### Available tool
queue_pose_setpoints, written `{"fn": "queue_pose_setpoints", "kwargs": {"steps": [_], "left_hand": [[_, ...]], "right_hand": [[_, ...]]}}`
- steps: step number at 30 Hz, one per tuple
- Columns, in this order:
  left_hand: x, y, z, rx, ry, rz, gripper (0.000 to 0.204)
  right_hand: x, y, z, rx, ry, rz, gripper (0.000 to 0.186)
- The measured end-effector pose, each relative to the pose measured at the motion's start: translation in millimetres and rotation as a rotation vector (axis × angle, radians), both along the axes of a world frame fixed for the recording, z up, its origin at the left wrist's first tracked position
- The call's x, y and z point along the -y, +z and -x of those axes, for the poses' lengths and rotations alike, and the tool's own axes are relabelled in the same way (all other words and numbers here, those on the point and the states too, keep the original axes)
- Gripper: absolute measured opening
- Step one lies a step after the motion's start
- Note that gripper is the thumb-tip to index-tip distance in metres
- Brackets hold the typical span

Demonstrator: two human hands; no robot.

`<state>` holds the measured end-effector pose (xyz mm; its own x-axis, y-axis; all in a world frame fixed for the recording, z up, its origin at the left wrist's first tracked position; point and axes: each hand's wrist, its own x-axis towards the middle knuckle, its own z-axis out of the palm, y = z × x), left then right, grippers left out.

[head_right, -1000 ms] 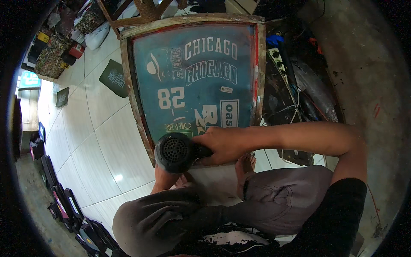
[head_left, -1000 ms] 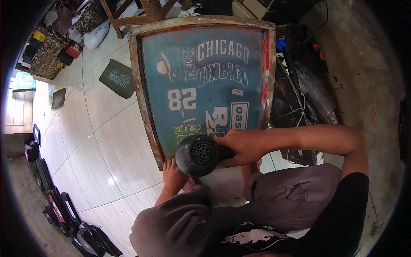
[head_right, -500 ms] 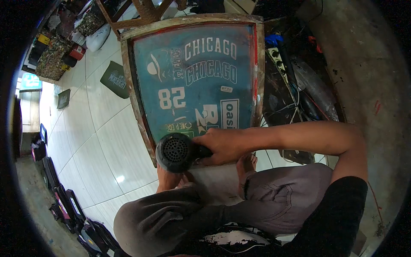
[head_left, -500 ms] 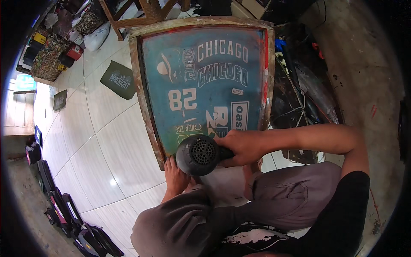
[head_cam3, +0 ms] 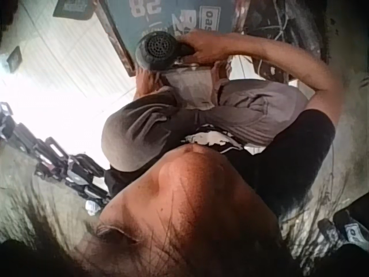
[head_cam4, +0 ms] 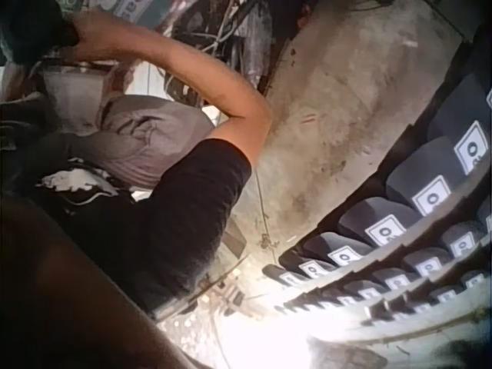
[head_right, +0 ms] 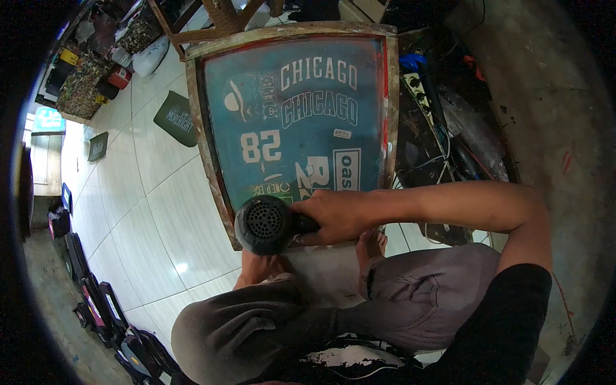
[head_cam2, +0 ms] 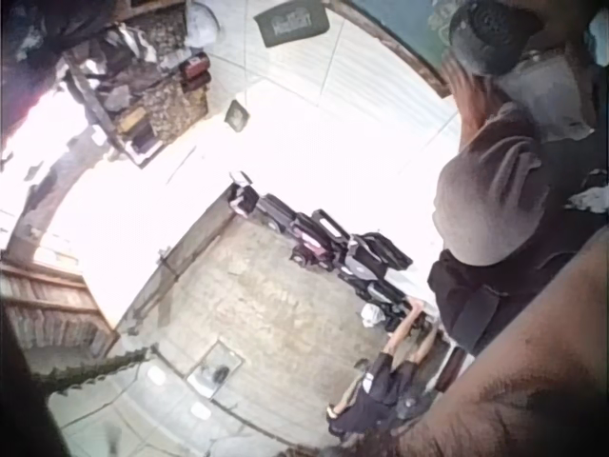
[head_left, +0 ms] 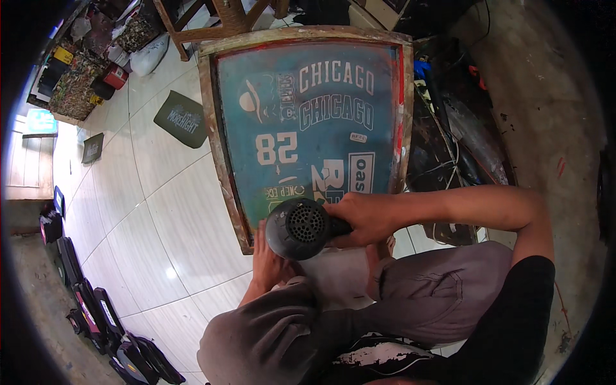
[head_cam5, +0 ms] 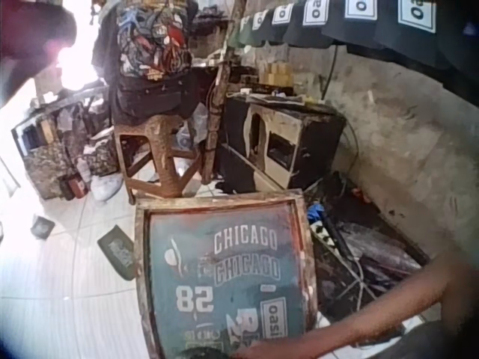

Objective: The person plugs in a hair dryer, then dries a screen printing frame using the hair dryer while touching the mesh surface by hand.

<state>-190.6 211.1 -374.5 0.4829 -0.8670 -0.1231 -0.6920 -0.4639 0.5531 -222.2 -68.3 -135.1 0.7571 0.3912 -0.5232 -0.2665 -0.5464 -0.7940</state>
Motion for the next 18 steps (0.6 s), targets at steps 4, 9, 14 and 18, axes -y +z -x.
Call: {"fn": "queue_pose_setpoints", "kwargs": {"steps": [4, 9, 14, 18], "left_hand": [[3, -8, -10, 0.165, 0.117, -0.013, 0.06], [29, -12, -40, 0.308, 0.06, -0.046, 0.081], [73, -13, -65, 0.529, 0.077, -0.097, 0.074], [87, -30, -53, 0.522, 0.019, 0.1, 0.073]], "right_hand": [[3, -5, 8, 0.075, 0.007, 0.012, 0.04], [3, -4, 10, 0.068, 0.007, -0.001, 0.04], [4, -1, 11, 0.004, -0.012, 0.024, 0.039], [7, -3, 18, 0.052, -0.045, -0.014, 0.041]]}}
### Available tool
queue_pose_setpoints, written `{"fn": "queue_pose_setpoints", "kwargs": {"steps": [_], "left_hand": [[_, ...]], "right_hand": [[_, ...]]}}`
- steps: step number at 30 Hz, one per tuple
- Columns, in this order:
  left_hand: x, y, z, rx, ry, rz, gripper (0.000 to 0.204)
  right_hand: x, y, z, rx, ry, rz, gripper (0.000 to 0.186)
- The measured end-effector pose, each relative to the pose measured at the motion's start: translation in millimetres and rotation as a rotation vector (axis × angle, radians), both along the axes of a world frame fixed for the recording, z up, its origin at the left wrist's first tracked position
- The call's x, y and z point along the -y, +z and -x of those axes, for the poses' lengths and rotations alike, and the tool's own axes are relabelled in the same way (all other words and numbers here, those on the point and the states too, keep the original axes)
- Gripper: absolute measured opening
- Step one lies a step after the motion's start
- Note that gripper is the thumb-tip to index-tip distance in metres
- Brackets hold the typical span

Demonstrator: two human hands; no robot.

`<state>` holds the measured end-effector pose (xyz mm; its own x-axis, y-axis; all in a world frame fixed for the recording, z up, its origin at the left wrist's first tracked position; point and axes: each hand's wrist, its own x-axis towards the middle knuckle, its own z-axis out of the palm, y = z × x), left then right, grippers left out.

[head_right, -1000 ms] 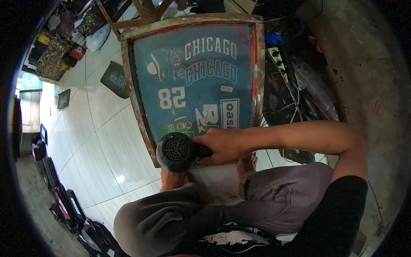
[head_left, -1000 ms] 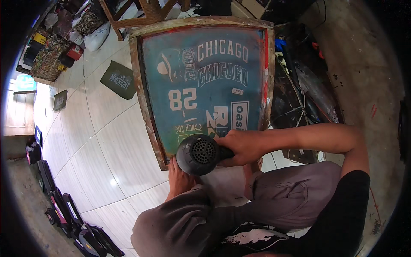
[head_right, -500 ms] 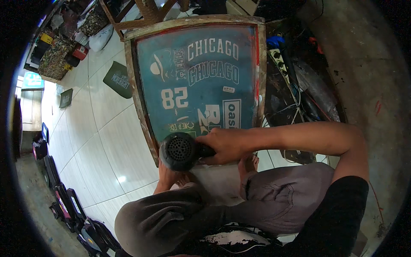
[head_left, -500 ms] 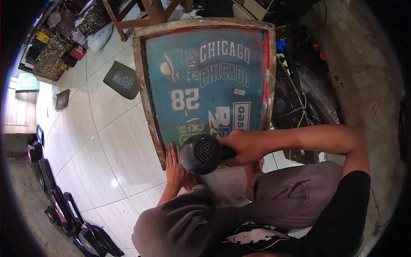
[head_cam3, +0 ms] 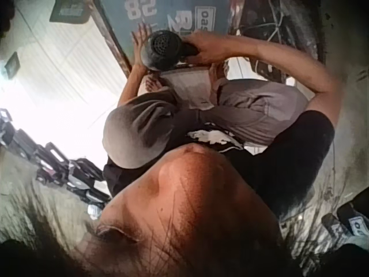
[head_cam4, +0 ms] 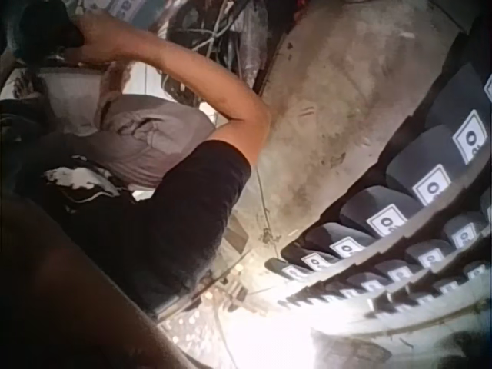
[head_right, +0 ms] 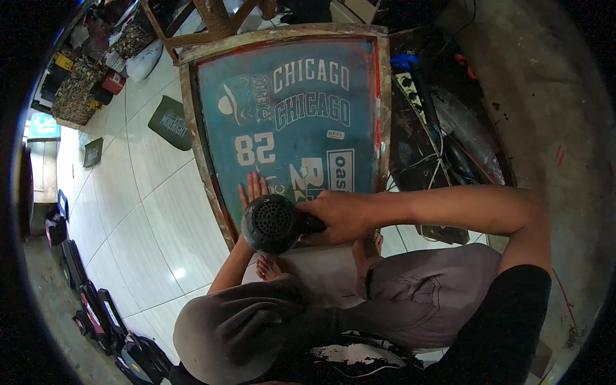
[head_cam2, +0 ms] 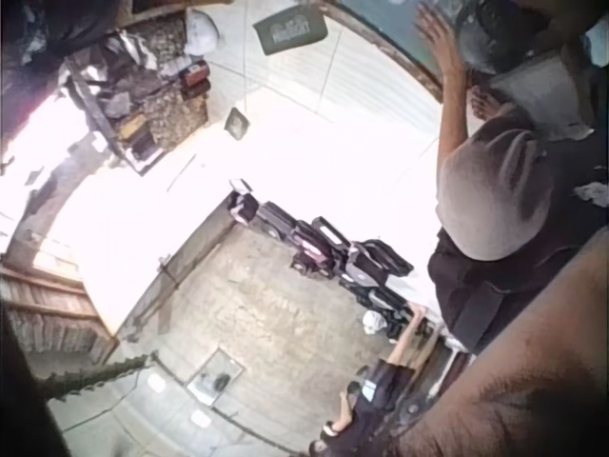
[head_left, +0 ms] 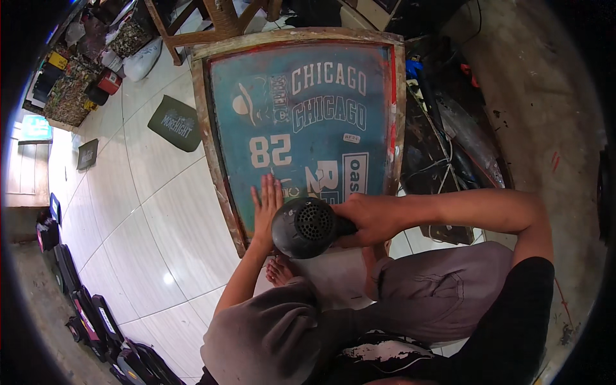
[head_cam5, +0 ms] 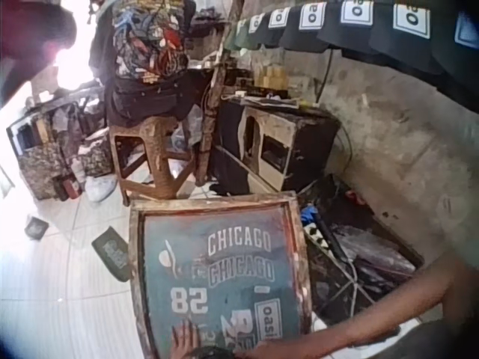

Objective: The person plugs in a hair dryer, then dries a screen printing frame using the hair dryer while touching the mesh surface by hand.

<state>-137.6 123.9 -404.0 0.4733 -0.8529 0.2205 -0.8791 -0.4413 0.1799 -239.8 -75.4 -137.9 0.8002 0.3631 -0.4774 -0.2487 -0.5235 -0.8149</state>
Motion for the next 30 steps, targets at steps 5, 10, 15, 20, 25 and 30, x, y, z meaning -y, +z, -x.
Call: {"fn": "queue_pose_setpoints", "kwargs": {"steps": [5, 10, 15, 20, 25, 30], "left_hand": [[-9, -2, 8, -0.181, -0.233, -0.038, 0.077], [2, 33, -26, -0.035, -0.146, -0.093, 0.083], [38, 58, -70, -0.074, 0.02, 0.125, 0.087], [90, 88, -107, -0.05, 0.042, 0.266, 0.086], [124, 107, -145, 0.03, 0.112, 0.367, 0.085], [148, 117, -141, 0.024, 0.159, 0.376, 0.085]], "right_hand": [[4, 4, 1, 0.0, 0.012, 0.04, 0.042], [21, 23, 5, -0.07, -0.031, 0.06, 0.041], [46, 38, 6, 0.066, -0.067, 0.137, 0.039], [78, 58, 9, 0.325, -0.139, 0.315, 0.035], [88, 65, 4, 0.459, -0.495, 0.485, 0.029], [88, 44, 4, 0.644, -0.707, 0.511, 0.029]]}}
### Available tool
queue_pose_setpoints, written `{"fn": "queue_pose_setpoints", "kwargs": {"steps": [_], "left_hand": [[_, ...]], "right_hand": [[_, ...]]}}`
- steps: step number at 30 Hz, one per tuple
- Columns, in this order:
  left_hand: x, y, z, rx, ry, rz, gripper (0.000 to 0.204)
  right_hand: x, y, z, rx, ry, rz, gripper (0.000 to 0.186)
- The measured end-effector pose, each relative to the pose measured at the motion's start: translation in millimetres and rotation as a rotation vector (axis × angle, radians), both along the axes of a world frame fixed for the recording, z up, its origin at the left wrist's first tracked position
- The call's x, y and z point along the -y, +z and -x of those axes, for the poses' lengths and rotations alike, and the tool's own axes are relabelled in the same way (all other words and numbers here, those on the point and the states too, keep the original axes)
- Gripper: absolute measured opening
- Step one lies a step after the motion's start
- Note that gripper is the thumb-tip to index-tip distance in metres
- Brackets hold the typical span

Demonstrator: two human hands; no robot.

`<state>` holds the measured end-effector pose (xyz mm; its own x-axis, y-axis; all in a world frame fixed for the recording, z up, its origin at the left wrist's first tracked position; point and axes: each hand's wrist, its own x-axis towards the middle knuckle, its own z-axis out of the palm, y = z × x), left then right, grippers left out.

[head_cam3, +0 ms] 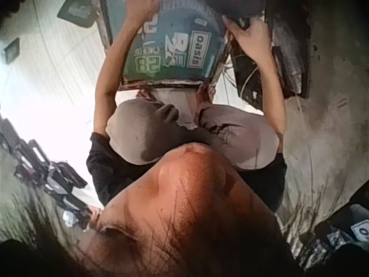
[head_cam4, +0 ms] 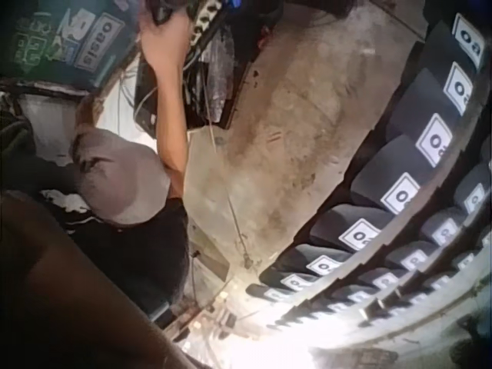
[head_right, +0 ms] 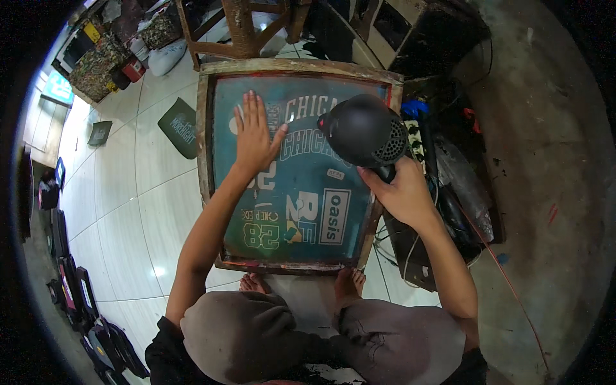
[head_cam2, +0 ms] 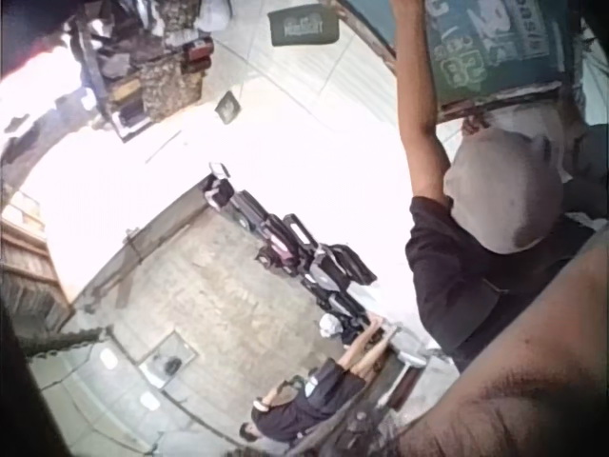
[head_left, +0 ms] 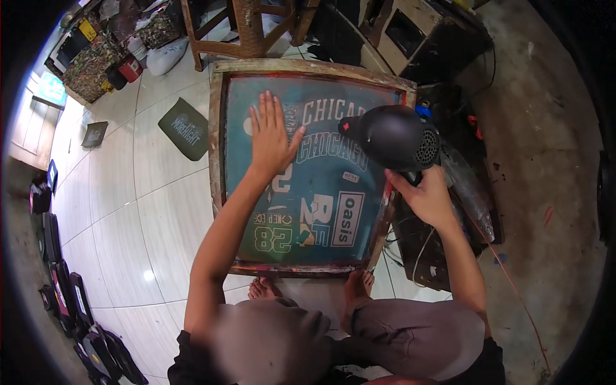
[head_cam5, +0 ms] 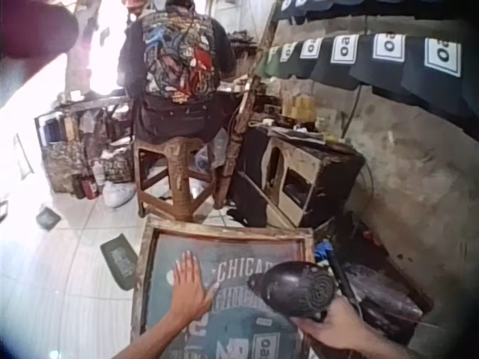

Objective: The person plugs in a hair dryer, then dries a screen printing frame using the hair dryer while touching the mesh surface by hand.

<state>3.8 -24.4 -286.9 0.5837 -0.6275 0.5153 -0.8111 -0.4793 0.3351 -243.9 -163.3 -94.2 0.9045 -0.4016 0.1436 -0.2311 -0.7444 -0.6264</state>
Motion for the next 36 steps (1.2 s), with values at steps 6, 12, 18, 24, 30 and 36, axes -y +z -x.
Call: {"fn": "queue_pose_setpoints", "kwargs": {"steps": [6, 12, 18, 24, 30, 36], "left_hand": [[3, -8, 56, -0.023, -0.356, -0.078, 0.083], [-14, 1, 19, -0.048, -0.495, -0.168, 0.078], [-20, -18, 32, -0.025, -0.245, -0.018, 0.073], [-16, -18, 38, 0.094, -0.757, -0.251, 0.073], [34, 14, 19, 0.075, -0.383, -0.075, 0.076], [94, 28, 32, 0.214, -0.54, -0.073, 0.076]], "right_hand": [[-2, -18, -8, 0.048, -0.022, -0.355, 0.016], [-8, -20, -5, 0.045, 0.052, -0.374, 0.022], [-9, -13, 1, 0.065, -0.127, -0.328, 0.021], [2, -4, 11, 0.163, -0.234, -0.431, 0.016], [16, 2, 32, 0.221, -0.387, -0.398, 0.013], [15, 5, 56, 0.262, -0.447, -0.342, 0.014]]}}
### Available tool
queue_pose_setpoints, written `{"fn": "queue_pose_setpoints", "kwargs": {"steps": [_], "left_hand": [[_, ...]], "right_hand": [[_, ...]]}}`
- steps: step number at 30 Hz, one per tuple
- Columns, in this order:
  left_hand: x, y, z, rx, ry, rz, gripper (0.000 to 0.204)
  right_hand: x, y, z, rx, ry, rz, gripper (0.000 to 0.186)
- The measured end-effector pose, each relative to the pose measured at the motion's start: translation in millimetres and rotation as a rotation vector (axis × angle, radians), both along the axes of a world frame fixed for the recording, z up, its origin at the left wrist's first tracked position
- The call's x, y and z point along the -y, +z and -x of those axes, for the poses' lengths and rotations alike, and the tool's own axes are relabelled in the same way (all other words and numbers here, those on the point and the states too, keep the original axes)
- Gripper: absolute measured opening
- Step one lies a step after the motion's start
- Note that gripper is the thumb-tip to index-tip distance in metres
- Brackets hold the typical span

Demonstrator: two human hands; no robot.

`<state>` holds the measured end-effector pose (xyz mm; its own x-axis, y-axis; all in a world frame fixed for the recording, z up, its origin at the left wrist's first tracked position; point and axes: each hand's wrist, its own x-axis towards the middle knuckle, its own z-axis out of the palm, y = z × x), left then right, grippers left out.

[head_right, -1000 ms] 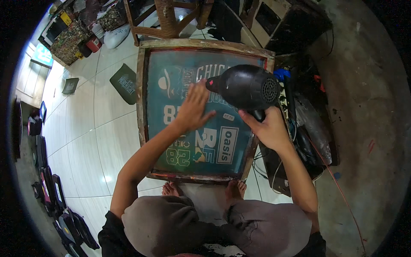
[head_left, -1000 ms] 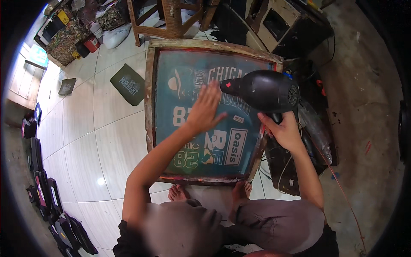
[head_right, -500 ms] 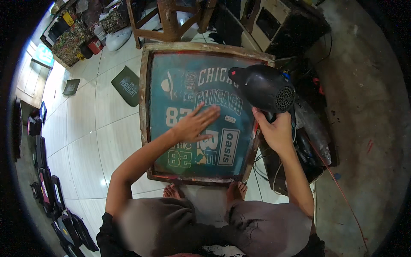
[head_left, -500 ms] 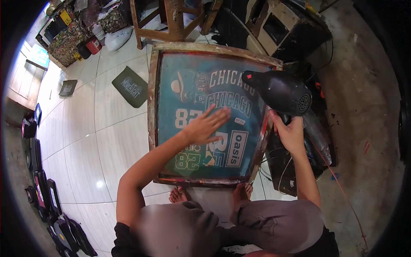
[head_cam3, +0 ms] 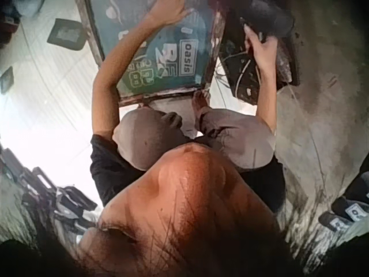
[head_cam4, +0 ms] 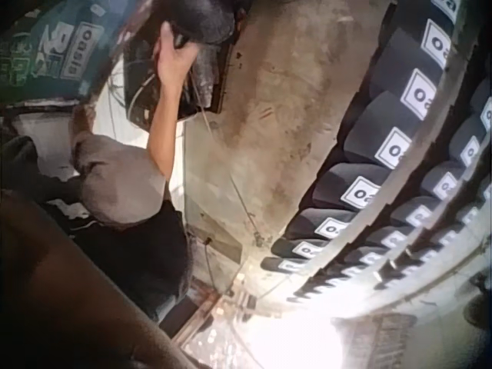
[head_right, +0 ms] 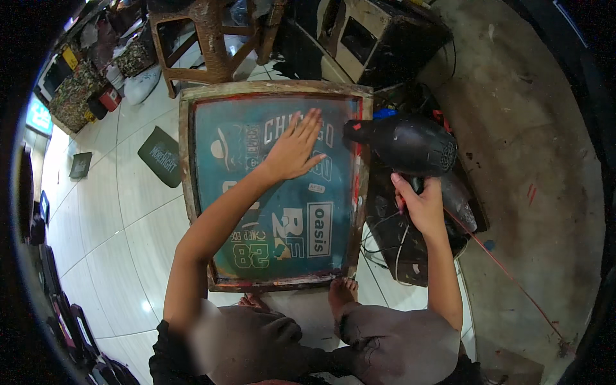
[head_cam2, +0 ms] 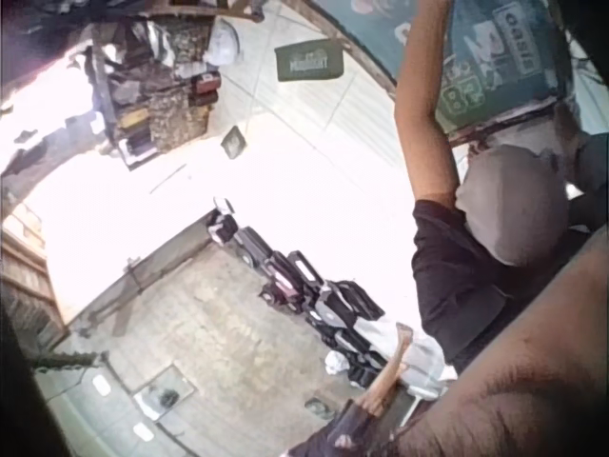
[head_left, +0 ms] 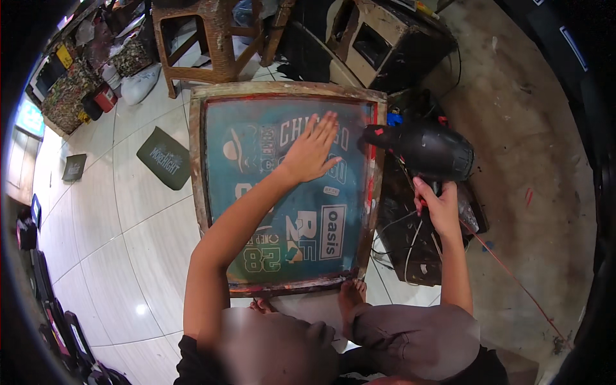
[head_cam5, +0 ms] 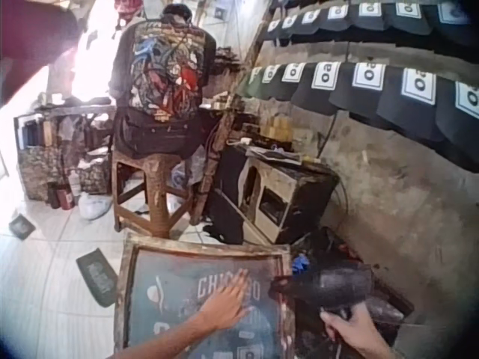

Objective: The person plugs in a hair dryer, then dries a screen printing frame using the hair dryer while touching the mesh surface by hand.

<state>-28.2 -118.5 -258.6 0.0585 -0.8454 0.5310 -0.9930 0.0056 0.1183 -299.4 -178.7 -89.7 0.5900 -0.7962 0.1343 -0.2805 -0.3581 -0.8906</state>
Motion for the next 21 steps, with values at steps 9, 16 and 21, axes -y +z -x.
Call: {"fn": "queue_pose_setpoints", "kwargs": {"steps": [9, 16, 21], "left_hand": [[52, 1, -1, -0.011, -0.102, 0.098, 0.073], [39, -15, 49, 0.055, -0.19, 0.073, 0.071], [26, -23, 40, -0.077, -0.3, 0.05, 0.071]], "right_hand": [[-10, 12, 12, -0.141, 0.031, -0.007, 0.014], [-14, 8, 10, -0.163, 0.043, 0.332, 0.015], [-14, 20, 9, -0.231, -0.043, 0.225, 0.022]]}}
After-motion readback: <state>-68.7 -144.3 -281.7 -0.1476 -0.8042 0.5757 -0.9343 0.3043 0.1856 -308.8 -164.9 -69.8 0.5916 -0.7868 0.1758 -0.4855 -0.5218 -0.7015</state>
